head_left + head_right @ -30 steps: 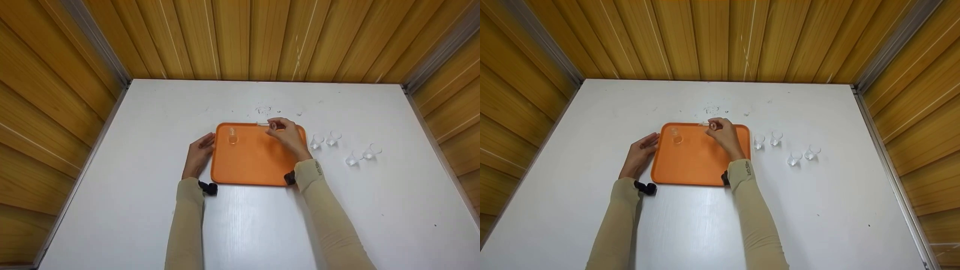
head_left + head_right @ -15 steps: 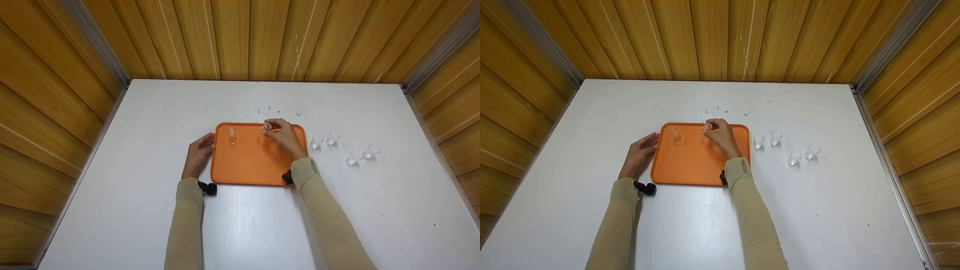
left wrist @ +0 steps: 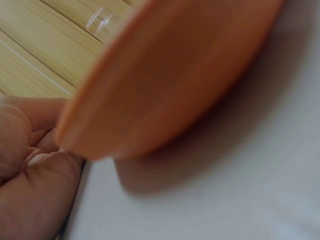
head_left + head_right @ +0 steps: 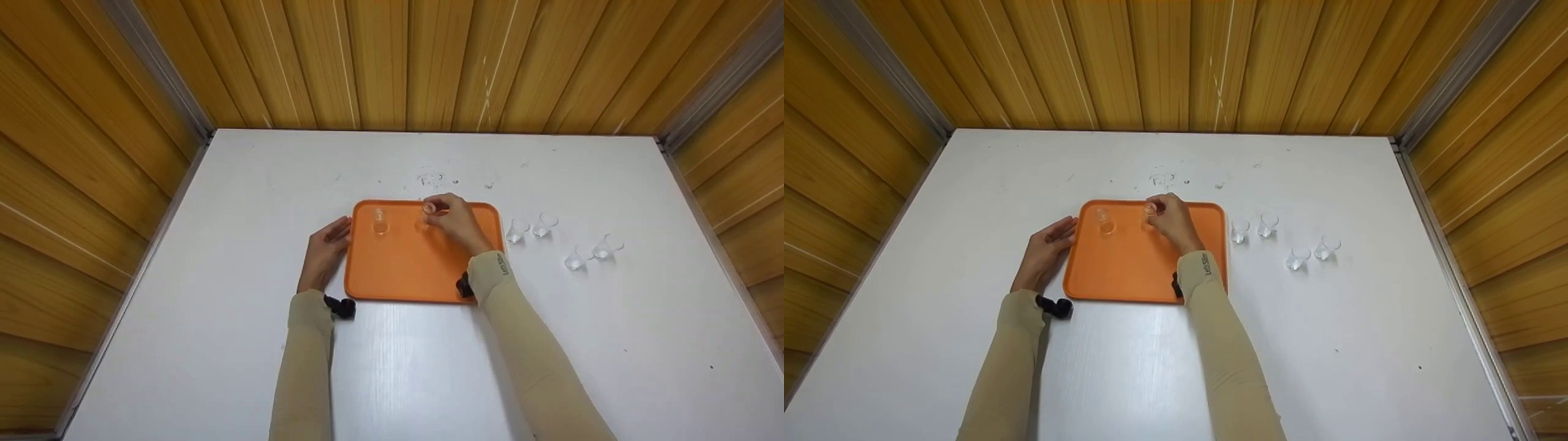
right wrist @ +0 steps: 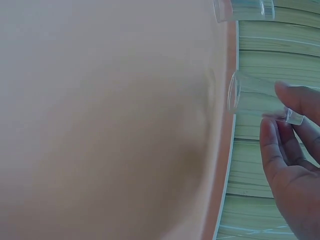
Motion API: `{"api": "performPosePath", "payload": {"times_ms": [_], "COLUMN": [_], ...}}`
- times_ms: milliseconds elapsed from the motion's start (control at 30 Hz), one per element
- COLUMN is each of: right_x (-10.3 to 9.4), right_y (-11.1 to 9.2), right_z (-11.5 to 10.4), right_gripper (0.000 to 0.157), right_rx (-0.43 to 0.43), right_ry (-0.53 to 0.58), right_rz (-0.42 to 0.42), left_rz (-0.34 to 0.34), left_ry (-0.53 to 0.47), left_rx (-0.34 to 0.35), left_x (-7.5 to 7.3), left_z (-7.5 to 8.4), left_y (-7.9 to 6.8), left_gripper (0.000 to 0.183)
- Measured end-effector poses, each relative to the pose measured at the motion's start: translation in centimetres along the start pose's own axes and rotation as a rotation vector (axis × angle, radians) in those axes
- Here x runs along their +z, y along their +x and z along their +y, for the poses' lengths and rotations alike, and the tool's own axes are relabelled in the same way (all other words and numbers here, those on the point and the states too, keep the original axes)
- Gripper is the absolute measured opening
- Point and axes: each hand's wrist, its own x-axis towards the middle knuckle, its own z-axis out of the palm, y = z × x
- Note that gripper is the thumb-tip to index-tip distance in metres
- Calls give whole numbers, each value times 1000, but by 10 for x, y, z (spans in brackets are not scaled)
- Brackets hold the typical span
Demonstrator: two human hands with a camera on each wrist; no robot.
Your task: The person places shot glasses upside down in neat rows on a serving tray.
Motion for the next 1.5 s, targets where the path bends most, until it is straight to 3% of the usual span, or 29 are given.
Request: {"api": "performPosePath", "payload": {"times_ms": [367,767,1133,1367,1500], "right_x": [6,7,10,8,4], "right_y": [5,8,4,2,0], "right_z": [3,1,7,5,1], "right_gripper": [35,35,41,47,45], "right_rx": [-17,5,9,48,31], "right_ry": [-49,-75,-39,11,-23], "right_rz": [-70,-91,-120,-131,-130], "left_rz": [-22,-14,-13,-20,-20], "left_ry": [-19,-10,-23,-53,-58], "left_rx": [11,23,-8,31,39], "left_x": [0,0,-1,0,0], "left_z": [0,2,-2,-3,-2], "left_y": [-1,1,0,1,2], "left_gripper": [48,48,49,50,50]}}
